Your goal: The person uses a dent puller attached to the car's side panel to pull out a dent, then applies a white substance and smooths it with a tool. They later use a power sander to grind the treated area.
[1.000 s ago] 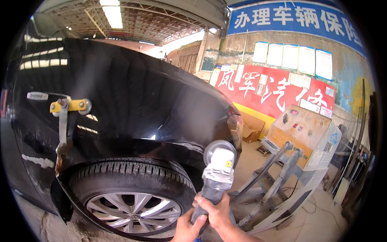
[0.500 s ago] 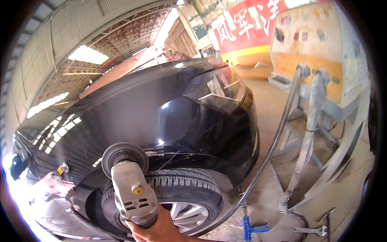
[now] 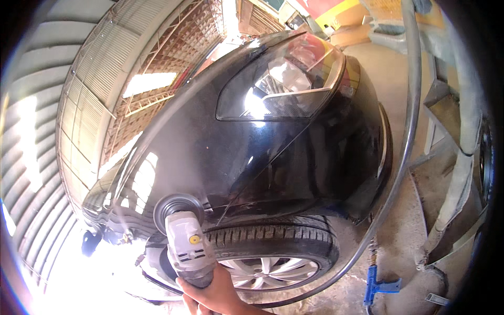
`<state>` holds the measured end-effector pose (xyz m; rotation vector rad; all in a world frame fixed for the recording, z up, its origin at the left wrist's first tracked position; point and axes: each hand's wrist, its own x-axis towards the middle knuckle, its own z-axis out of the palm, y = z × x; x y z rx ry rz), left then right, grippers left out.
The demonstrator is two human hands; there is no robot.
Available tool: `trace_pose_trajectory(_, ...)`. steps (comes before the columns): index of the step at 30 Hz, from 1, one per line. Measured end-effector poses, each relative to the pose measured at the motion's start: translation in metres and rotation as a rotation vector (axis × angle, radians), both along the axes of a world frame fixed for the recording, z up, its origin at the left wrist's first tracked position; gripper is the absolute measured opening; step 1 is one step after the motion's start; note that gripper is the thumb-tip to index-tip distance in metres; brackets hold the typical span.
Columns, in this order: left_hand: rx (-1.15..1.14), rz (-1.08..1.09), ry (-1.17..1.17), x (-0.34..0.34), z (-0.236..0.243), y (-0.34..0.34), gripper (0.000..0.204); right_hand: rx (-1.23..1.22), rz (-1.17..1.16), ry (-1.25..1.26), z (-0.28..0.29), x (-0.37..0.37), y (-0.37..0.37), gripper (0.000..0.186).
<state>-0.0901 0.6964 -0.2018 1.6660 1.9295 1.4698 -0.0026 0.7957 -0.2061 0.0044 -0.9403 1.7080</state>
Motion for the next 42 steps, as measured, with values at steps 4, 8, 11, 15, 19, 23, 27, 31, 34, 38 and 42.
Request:
trace_pose_trajectory(4, -0.122, 0.018, 0.065, -0.022, -0.002, -0.015, 0.063, -0.067, -0.001, 0.093, -0.004, -0.016, -0.005, 0.057)
trace_pose_trajectory(8, -0.125, 0.039, 0.075, -0.016, 0.004, -0.015, 0.062, -0.103, 0.024, 0.194, -0.002, 0.012, 0.006, 0.052)
trace_pose_trajectory(11, -0.131, 0.048, 0.085, -0.014, 0.007, -0.014, 0.062, -0.105, -0.035, 0.220, -0.004, 0.010, 0.007, 0.053)
trace_pose_trajectory(15, -0.139, 0.053, 0.103, -0.010, 0.013, -0.010, 0.061, -0.159, -0.040, 0.235, -0.004, 0.007, 0.003, 0.055)
trace_pose_trajectory(19, -0.148, 0.069, 0.113, -0.007, 0.016, -0.008, 0.060, -0.161, -0.097, 0.223, -0.005, 0.005, 0.002, 0.057)
trace_pose_trajectory(23, -0.154, 0.076, 0.120, -0.005, 0.018, -0.004, 0.060, -0.234, -0.062, 0.053, -0.004, -0.008, -0.006, 0.060)
trace_pose_trajectory(27, -0.162, 0.082, 0.130, -0.004, 0.019, -0.003, 0.059, -0.256, -0.039, 0.081, -0.003, 0.000, -0.005, 0.058)
trace_pose_trajectory(31, -0.168, 0.085, 0.132, -0.003, 0.019, -0.001, 0.059, -0.194, -0.065, 0.088, -0.006, -0.001, -0.003, 0.057)
trace_pose_trajectory(34, -0.171, 0.088, 0.132, -0.002, 0.019, 0.000, 0.058, -0.209, -0.045, 0.110, -0.002, 0.001, -0.003, 0.056)
trace_pose_trajectory(38, -0.174, 0.093, 0.134, -0.002, 0.020, 0.000, 0.058, -0.208, -0.012, 0.227, -0.006, 0.001, -0.002, 0.055)
trace_pose_trajectory(42, -0.177, 0.097, 0.140, 0.001, 0.020, 0.002, 0.058, -0.103, -0.032, 0.281, -0.010, 0.003, 0.006, 0.054)
